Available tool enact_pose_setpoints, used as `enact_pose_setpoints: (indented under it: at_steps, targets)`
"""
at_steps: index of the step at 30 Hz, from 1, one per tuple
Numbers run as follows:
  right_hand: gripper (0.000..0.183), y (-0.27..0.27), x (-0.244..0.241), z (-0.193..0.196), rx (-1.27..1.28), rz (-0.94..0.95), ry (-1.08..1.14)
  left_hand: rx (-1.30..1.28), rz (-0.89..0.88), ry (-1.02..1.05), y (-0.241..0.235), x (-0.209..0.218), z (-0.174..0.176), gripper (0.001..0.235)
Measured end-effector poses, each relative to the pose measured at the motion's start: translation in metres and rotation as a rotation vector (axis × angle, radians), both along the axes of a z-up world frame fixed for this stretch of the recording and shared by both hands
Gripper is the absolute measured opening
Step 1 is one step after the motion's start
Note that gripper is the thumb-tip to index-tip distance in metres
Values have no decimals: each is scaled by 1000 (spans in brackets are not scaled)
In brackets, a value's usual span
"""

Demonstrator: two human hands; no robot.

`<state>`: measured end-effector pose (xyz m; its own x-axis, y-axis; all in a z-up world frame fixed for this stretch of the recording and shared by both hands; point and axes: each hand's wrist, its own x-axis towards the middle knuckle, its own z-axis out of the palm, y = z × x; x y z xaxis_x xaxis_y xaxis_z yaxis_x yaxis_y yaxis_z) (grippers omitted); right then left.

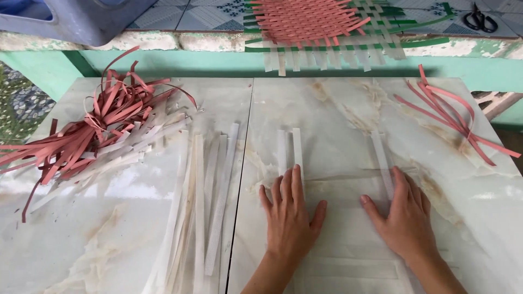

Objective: Arranging and aligning plastic strips on a table to prepare the base for weaving a mat

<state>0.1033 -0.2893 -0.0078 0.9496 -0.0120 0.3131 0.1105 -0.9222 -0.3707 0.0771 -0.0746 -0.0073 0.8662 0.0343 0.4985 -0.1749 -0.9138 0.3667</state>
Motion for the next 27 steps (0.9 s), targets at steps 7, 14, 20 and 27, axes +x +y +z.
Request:
enact_pose_setpoints:
  at_steps: [7,14,20,27]
  targets:
    - [92,2,0,4,-8,-34,1,-89,42,62,1,2,0,84]
    - [82,4,-2,13,133,-104,16,-214,84,111,3,5,-1,92]
    - [65,-2,-5,8,207,-145,-44,-245,89,102,3,5,-1,90]
    - [61,-4,-7,16,287,-116,-18,-129,129,57,2,4,-3,91]
